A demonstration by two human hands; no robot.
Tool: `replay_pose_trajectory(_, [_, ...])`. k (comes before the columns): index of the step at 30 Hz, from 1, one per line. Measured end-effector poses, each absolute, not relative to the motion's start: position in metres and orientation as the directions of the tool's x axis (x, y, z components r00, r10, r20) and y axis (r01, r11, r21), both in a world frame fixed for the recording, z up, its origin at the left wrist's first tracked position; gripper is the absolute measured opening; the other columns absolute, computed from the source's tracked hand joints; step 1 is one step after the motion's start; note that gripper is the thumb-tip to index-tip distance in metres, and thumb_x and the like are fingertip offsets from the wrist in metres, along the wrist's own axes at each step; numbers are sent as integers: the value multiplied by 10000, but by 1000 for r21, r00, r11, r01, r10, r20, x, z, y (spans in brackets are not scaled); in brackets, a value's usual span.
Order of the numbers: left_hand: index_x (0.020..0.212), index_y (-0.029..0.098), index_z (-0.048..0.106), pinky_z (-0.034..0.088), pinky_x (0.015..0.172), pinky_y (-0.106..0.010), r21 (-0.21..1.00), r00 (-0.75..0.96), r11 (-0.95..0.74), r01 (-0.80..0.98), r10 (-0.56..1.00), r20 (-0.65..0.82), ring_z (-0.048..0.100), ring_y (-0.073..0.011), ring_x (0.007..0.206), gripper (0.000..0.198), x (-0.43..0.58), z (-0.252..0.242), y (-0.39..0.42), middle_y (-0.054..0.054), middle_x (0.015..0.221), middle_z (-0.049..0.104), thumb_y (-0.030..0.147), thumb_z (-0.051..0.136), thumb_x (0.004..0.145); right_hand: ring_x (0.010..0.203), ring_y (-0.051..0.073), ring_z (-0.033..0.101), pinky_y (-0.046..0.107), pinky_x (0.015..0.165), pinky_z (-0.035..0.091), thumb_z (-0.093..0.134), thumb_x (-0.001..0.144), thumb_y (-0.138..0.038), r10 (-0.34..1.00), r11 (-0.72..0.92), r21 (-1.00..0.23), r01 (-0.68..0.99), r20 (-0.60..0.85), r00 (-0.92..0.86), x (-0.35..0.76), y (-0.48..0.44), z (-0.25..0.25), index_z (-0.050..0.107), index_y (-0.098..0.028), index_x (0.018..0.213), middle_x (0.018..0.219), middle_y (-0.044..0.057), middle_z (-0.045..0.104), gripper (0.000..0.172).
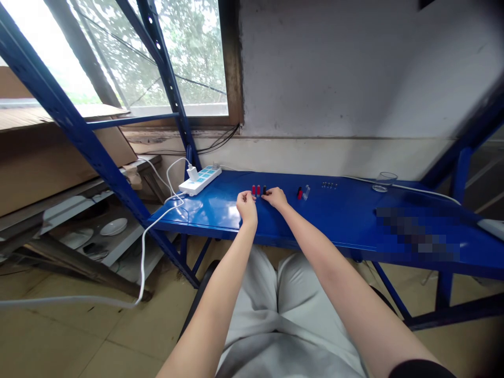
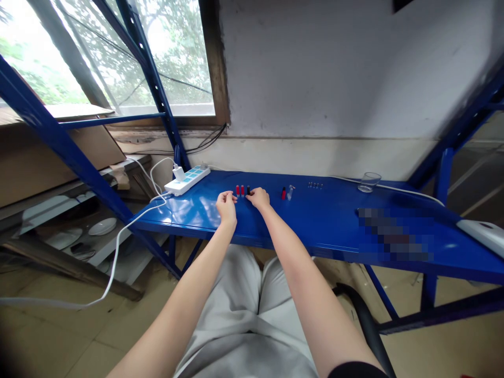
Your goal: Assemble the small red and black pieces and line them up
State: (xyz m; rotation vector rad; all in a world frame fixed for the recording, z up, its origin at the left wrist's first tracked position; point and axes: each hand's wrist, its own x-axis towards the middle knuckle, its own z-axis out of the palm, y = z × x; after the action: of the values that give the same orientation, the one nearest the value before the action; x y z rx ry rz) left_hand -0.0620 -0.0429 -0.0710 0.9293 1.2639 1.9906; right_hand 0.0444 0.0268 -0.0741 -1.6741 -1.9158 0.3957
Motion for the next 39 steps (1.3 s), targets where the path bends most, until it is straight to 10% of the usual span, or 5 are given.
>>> replay_pose_trajectory(7, [758, 160, 534, 412, 589, -219, 921, -563, -371, -116, 789, 246, 502, -91, 572, 87, -61, -71, -44, 10, 609, 530, 216, 468, 766, 880, 210, 609, 256, 694, 417, 553, 755, -392, 971, 196, -437, 878, 209, -113, 48, 17, -67, 686, -193, 938, 927, 66, 683, 302])
replay_pose_trajectory(14, [823, 171, 523, 424, 635, -227, 913, -527, -407, -7, 778, 343, 538, -103, 631, 100, -59, -73, -46, -1, 667, 546, 221, 441, 795, 832, 191, 572, 285, 773, 355, 313, 888, -324, 775, 463, -161, 872, 552, -310, 87, -19, -55, 668, -169, 880, 852, 93, 663, 387])
replay_pose_trajectory(21, [941, 198, 559, 433, 770, -272, 691, -74, -628, 359, 718, 692, 564, -149, 769, 191, -33, -69, -66, -50, 794, 594, 180, 418, 813, 752, 183, 543, 292, 754, 367, 296, 869, -352, 692, 208, -432, 877, 699, 181, 163, -35, -59, 610, -157, 798, 778, 98, 615, 377])
replay_pose_trajectory(26, [1150, 191, 514, 416, 854, -318, 431, 343, -712, 554, 668, 661, 534, -193, 938, 374, -1, -64, -58, -99, 1005, 587, 127, 361, 815, 773, 198, 546, 312, 727, 379, 318, 828, -305, 719, -12, -707, 707, 485, 497, 188, -31, -65, 598, -152, 890, 839, 104, 626, 325])
replay_pose_trajectory(39, [1328, 248, 364, 350, 906, -455, 246, 389, -505, 827, 831, 396, 405, -277, 1145, 570, 35, -73, -21, -120, 1333, 397, 74, 346, 786, 989, 263, 460, 445, 831, 322, 448, 731, -232, 903, -3, -397, 918, 394, 173, 172, -32, -75, 668, -198, 759, 984, 89, 616, 224])
